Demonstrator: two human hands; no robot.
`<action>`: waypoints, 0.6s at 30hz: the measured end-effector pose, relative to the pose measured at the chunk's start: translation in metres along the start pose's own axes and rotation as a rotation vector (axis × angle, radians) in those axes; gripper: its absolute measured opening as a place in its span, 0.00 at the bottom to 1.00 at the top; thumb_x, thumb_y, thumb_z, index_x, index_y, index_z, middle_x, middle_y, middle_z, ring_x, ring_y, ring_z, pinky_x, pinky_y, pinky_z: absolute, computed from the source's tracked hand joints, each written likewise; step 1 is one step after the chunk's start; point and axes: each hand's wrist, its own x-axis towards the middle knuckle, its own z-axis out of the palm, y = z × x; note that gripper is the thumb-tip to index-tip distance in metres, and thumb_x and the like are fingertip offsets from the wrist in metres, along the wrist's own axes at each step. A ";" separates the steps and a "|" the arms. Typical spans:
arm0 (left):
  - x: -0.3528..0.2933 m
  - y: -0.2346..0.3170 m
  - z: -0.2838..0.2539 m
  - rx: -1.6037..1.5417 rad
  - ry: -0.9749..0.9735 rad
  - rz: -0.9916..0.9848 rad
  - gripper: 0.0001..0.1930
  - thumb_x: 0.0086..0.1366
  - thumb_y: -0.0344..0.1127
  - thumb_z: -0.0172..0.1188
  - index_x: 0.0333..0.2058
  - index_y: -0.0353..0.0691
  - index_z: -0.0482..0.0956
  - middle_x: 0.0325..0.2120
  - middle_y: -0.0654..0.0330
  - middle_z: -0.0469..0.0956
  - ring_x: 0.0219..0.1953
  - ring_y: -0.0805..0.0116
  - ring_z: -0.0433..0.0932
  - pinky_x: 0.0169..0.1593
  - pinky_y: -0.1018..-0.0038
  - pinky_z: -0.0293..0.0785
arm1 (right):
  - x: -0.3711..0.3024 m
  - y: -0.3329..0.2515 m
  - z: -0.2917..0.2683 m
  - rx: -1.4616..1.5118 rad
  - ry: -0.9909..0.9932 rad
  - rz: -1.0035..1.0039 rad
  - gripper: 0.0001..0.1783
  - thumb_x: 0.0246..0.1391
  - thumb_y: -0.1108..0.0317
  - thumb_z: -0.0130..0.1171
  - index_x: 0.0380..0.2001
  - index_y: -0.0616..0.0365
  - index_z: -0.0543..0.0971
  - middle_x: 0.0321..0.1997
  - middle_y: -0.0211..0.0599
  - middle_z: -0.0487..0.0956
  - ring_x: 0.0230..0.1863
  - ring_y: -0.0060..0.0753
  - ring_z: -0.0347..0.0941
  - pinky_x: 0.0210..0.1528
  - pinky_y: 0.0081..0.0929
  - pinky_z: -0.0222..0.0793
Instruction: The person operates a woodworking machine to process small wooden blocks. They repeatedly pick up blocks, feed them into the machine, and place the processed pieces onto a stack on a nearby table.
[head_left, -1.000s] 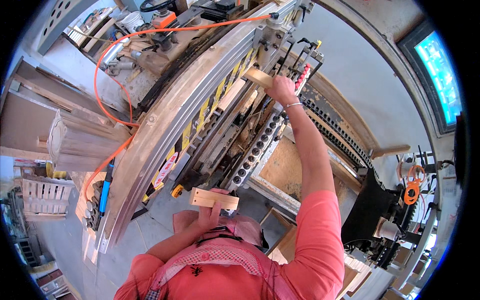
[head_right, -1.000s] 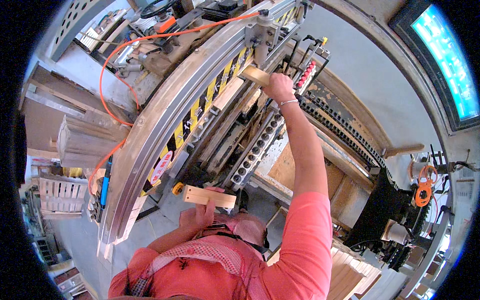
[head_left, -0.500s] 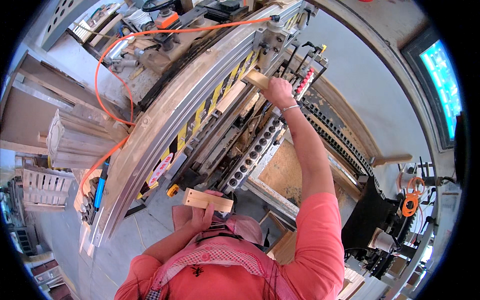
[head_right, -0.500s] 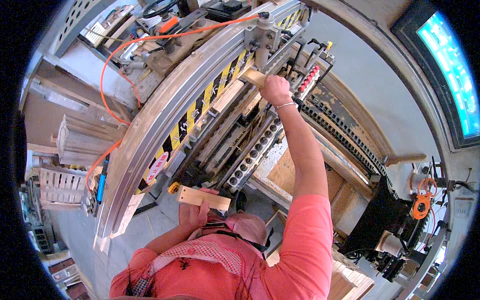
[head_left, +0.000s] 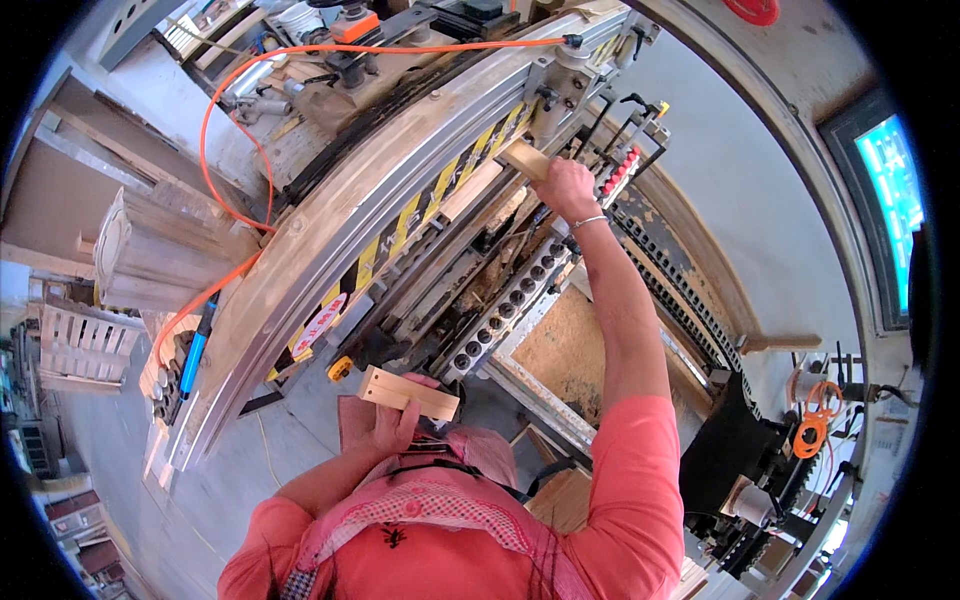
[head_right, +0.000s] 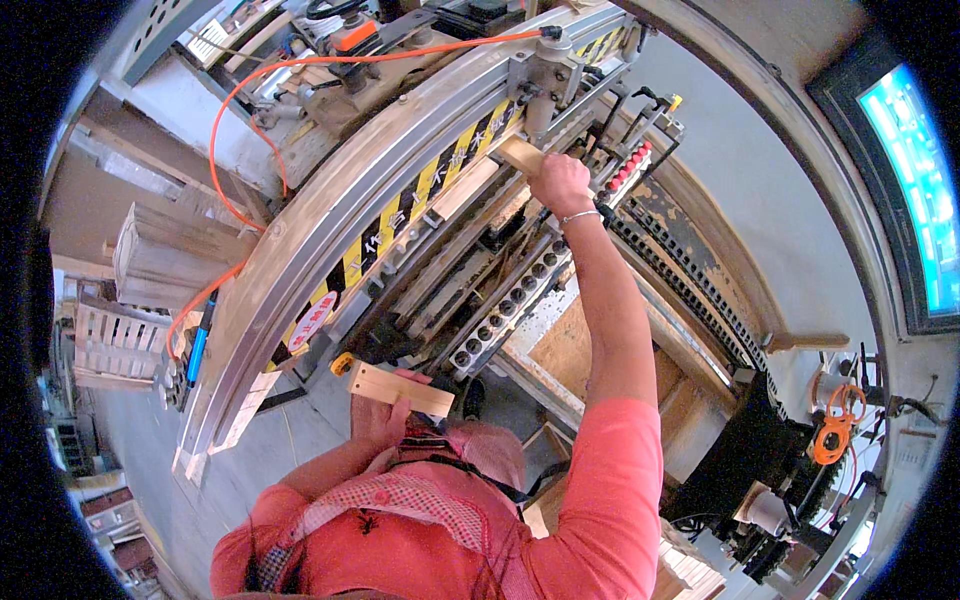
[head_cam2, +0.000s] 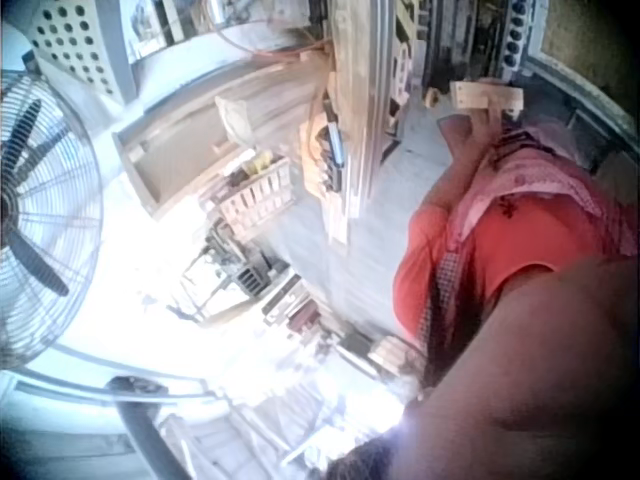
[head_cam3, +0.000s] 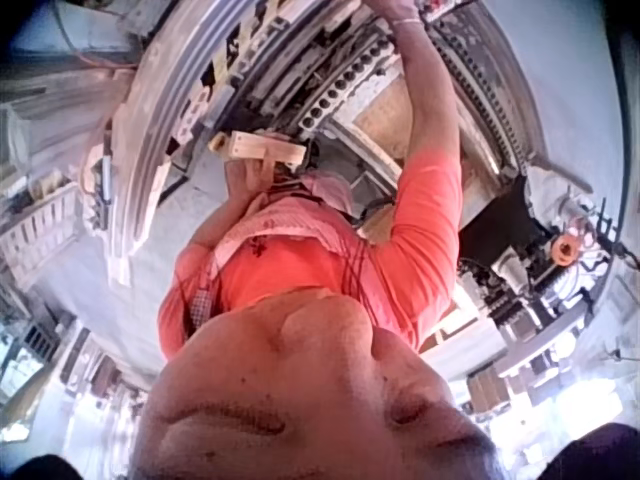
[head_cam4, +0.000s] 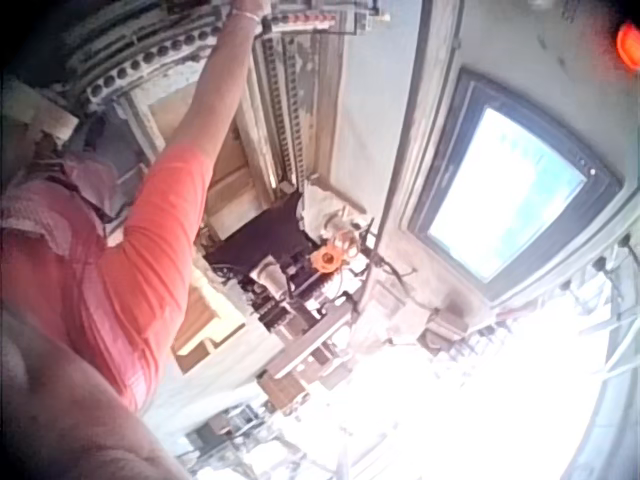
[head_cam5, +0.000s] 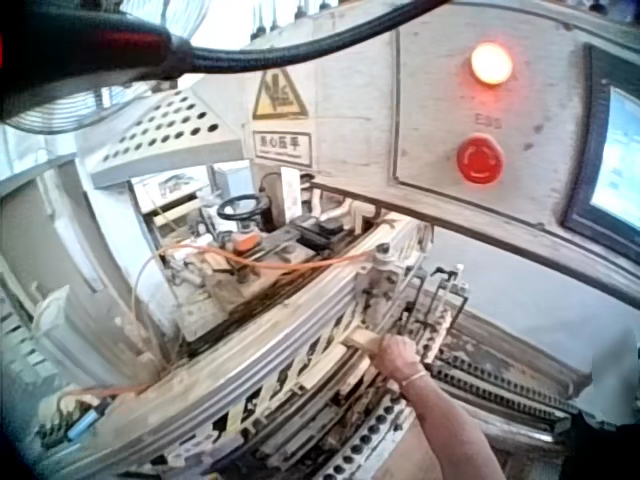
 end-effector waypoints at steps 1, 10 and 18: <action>-0.001 -0.002 0.000 0.003 0.003 0.011 0.15 0.60 0.27 0.41 0.46 0.30 0.64 0.41 0.53 0.71 0.42 0.66 0.71 0.47 0.72 0.67 | 0.002 0.004 0.003 -0.001 0.016 -0.016 0.22 0.38 0.51 0.62 0.29 0.61 0.78 0.31 0.47 0.79 0.36 0.46 0.76 0.38 0.37 0.72; -0.008 -0.007 0.004 0.038 0.109 -0.006 0.16 0.63 0.32 0.41 0.47 0.30 0.64 0.38 0.53 0.75 0.39 0.66 0.75 0.45 0.71 0.70 | 0.002 0.004 0.005 -0.002 0.000 -0.034 0.22 0.39 0.52 0.61 0.29 0.61 0.78 0.32 0.48 0.78 0.35 0.46 0.76 0.38 0.37 0.73; -0.012 -0.019 0.012 -0.144 0.158 -0.015 0.17 0.64 0.37 0.39 0.44 0.30 0.67 0.31 0.54 0.76 0.33 0.65 0.76 0.39 0.71 0.72 | 0.000 0.001 0.004 0.000 0.025 -0.034 0.20 0.40 0.54 0.58 0.29 0.62 0.78 0.32 0.48 0.78 0.35 0.46 0.76 0.38 0.37 0.73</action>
